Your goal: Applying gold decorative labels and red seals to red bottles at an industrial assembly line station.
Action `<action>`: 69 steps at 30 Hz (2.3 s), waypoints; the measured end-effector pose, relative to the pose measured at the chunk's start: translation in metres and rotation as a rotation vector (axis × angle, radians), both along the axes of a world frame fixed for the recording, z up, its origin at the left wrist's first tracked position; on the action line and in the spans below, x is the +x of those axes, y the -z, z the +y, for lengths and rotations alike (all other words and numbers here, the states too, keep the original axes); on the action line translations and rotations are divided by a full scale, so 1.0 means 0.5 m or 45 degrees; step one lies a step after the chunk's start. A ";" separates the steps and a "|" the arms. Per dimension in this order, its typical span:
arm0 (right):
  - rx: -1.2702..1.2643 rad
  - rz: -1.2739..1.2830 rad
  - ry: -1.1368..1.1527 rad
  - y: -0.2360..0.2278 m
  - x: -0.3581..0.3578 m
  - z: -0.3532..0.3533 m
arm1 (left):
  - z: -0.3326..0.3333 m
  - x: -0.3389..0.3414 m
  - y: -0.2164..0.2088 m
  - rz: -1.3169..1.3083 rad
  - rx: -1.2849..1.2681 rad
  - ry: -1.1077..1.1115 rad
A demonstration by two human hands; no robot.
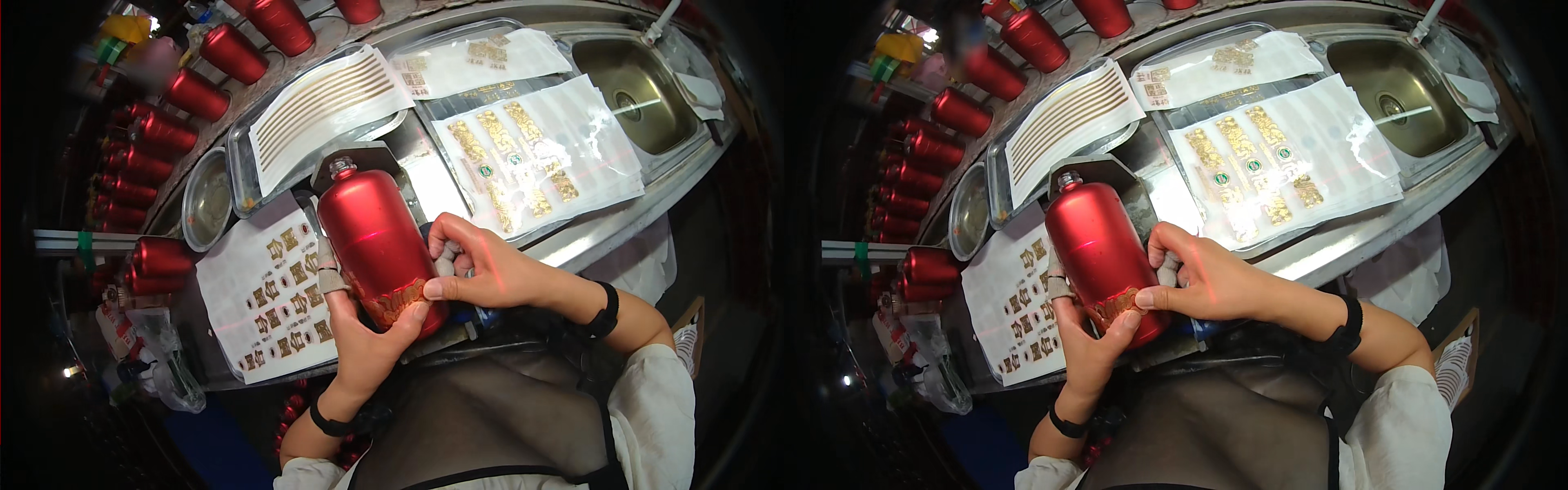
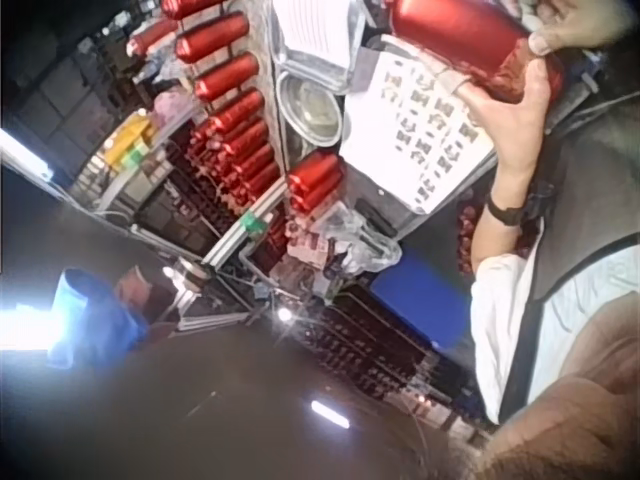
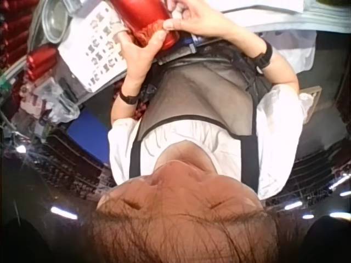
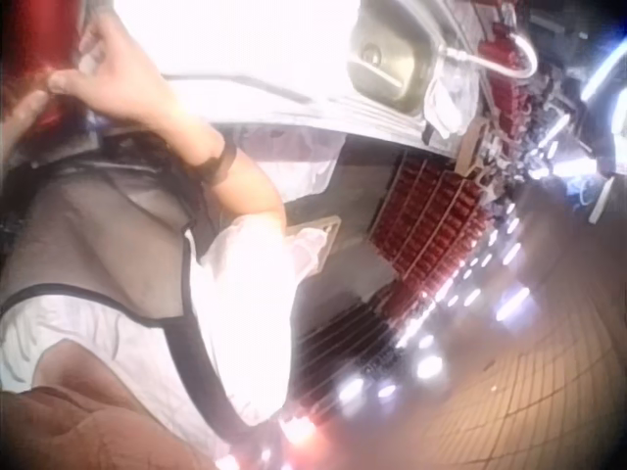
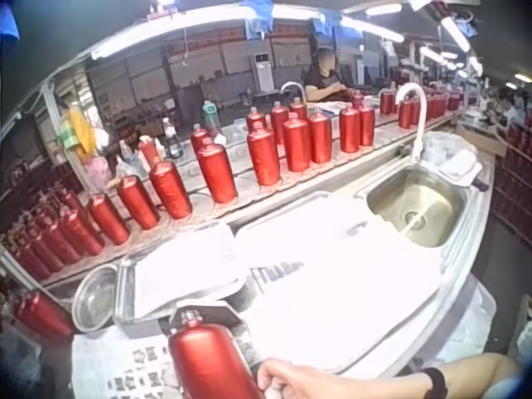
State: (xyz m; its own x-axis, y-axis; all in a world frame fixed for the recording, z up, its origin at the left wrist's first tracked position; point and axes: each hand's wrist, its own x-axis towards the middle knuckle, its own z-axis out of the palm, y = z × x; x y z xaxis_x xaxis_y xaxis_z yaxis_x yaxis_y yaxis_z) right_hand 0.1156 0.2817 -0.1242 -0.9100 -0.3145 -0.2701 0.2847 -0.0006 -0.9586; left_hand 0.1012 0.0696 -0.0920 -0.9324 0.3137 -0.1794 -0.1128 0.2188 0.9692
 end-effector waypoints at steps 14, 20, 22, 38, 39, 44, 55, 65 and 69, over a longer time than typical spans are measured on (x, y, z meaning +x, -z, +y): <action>-0.074 0.016 0.607 -0.048 0.007 0.031 | -0.059 0.016 0.046 0.472 -0.293 0.280; 0.482 0.993 0.105 -0.115 0.009 -0.118 | -0.060 0.035 0.039 0.659 -0.535 0.160; 0.595 1.068 0.263 -0.098 0.014 -0.101 | -0.055 0.030 0.034 0.724 -0.599 0.200; 0.345 0.338 0.502 -0.040 0.055 -0.016 | -0.068 0.005 0.070 0.225 -0.117 0.245; 0.352 0.344 0.597 -0.019 0.048 -0.003 | -0.068 0.005 0.070 0.268 -0.210 0.281; 0.234 0.631 0.361 -0.057 0.054 -0.023 | -0.080 0.008 0.068 0.204 -0.231 0.309; 0.578 1.293 0.161 -0.072 0.069 -0.022 | -0.053 0.024 0.021 0.945 -0.706 0.260; 0.751 1.598 0.090 -0.090 0.050 -0.053 | -0.105 0.020 0.076 1.055 -0.441 0.267; 0.484 1.187 0.091 -0.101 0.081 -0.032 | -0.083 0.013 0.046 1.099 -0.383 0.291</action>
